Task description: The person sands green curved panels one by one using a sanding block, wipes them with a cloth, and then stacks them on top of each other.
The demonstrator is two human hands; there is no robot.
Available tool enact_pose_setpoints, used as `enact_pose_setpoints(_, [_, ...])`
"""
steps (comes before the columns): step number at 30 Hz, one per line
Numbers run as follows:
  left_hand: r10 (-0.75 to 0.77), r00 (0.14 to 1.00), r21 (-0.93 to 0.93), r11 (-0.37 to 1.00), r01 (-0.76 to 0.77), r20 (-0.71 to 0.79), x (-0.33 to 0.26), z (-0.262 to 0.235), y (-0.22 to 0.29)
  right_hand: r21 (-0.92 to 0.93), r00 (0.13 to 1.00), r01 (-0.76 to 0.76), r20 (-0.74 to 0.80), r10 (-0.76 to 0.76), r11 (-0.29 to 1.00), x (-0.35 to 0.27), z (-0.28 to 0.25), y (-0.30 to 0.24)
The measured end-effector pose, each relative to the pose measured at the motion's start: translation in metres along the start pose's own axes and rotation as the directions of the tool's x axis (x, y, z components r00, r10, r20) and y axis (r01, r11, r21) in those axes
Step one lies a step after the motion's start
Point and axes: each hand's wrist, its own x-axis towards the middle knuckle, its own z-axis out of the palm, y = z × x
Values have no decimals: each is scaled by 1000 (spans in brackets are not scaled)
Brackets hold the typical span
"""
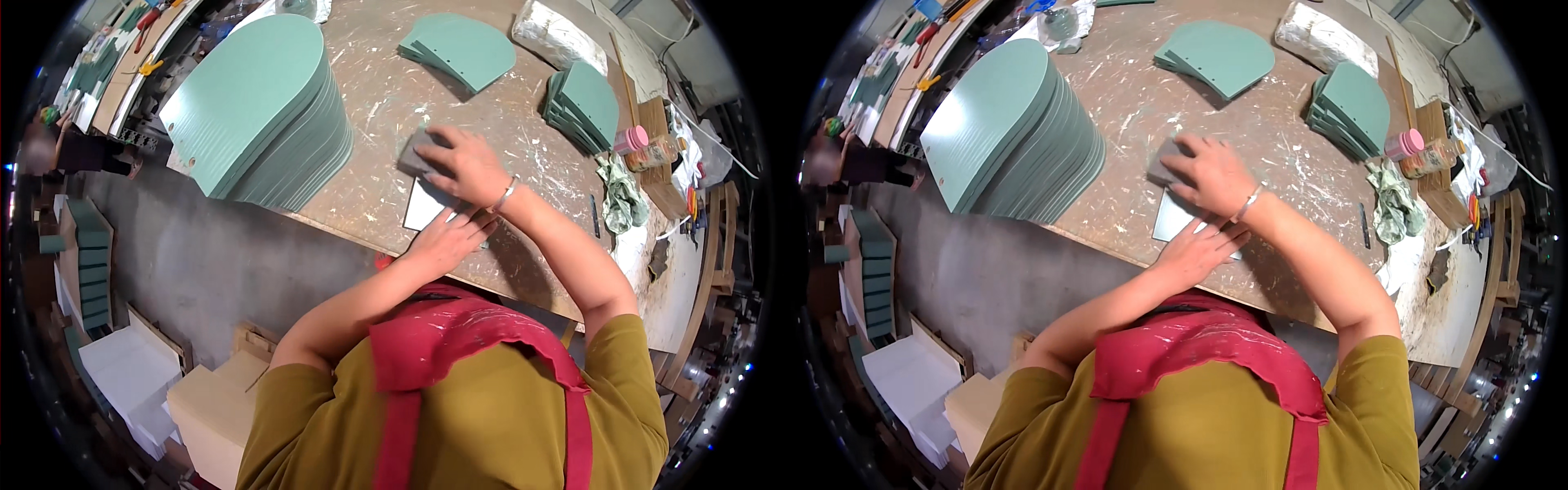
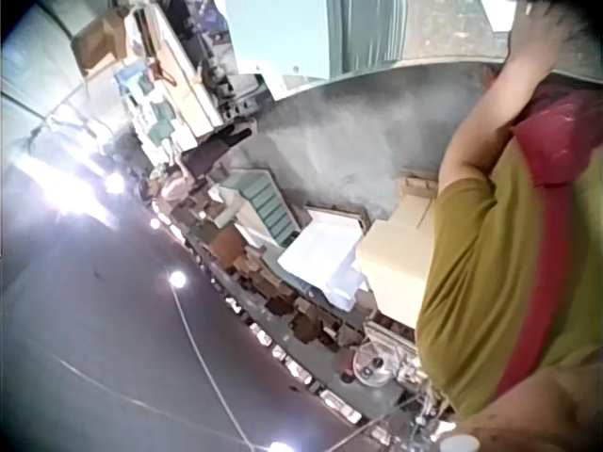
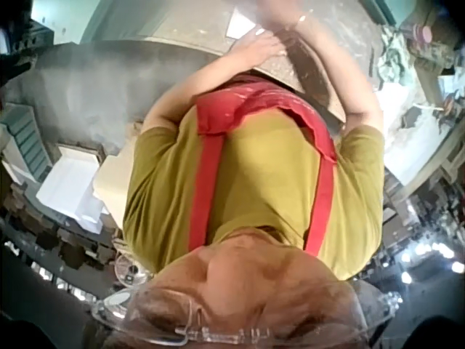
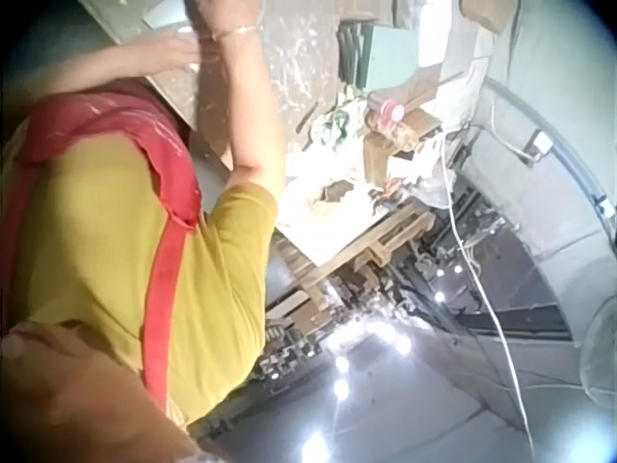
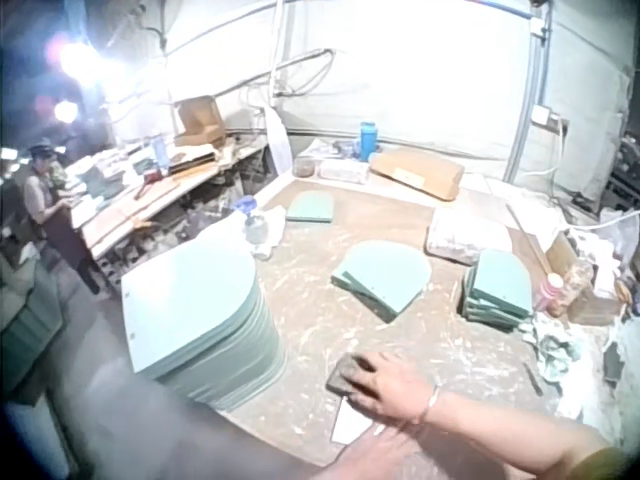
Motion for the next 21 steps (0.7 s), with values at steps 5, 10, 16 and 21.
enact_pose_setpoints(5, [-190, 979, -113, 974, 198, 76, -10, 19, 5, 142, 873, 345, 316, -373, 928, -17, -1, -24])
enact_pose_setpoints(10, [-28, 998, 7, 1000, 28, 50, 1, 5, 0, -153, 982, 149, 140, -128, 977, -2, -8, 22])
enact_pose_setpoints(16, [-179, 983, -121, 975, 184, 48, -2, 14, 5, 95, 871, 393, 280, -404, 915, -13, -11, -20])
enact_pose_setpoints(21, [-99, 964, 18, 995, 98, 246, -16, -12, 41, 75, 983, -183, -13, 185, 980, -39, -30, 50])
